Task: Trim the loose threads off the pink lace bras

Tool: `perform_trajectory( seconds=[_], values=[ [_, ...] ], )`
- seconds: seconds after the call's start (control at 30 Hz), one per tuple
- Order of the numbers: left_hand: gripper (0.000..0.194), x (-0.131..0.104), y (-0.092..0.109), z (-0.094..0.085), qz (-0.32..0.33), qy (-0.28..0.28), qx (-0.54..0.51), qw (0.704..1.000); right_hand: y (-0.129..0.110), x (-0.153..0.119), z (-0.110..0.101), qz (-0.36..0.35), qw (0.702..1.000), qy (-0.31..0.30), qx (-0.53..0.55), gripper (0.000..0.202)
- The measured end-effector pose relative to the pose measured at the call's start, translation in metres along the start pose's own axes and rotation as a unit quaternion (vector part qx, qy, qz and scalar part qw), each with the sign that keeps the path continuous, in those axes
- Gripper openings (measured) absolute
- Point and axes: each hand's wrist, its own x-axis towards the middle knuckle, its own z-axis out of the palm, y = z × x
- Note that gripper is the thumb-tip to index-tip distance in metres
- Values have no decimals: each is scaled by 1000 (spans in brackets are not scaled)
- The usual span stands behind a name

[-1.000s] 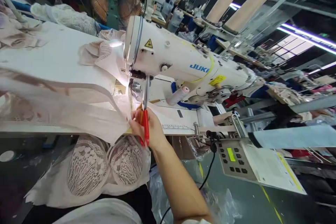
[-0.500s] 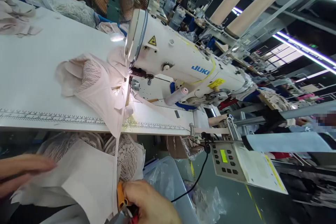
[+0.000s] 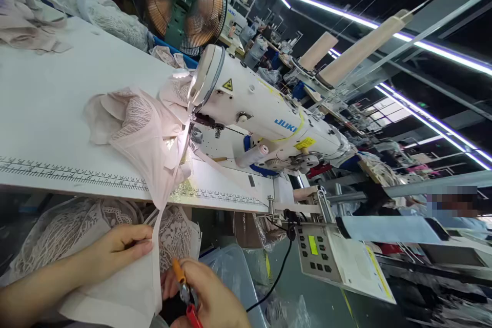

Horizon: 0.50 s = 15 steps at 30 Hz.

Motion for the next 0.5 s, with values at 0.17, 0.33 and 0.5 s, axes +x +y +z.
perform_trajectory(
  seconds=[0.17, 0.33, 0.5],
  values=[
    [29, -2, -4, -6, -31, -9, 1, 999, 1, 31, -59, 17, 989, -143, -43, 76],
    [29, -4, -6, -10, -37, -32, -6, 999, -6, 56, -82, 84, 955, -245, -147, 67],
    [29, -4, -9, -13, -39, -32, -5, 999, -29, 78, -81, 94, 930, -269, -233, 57]
  ],
)
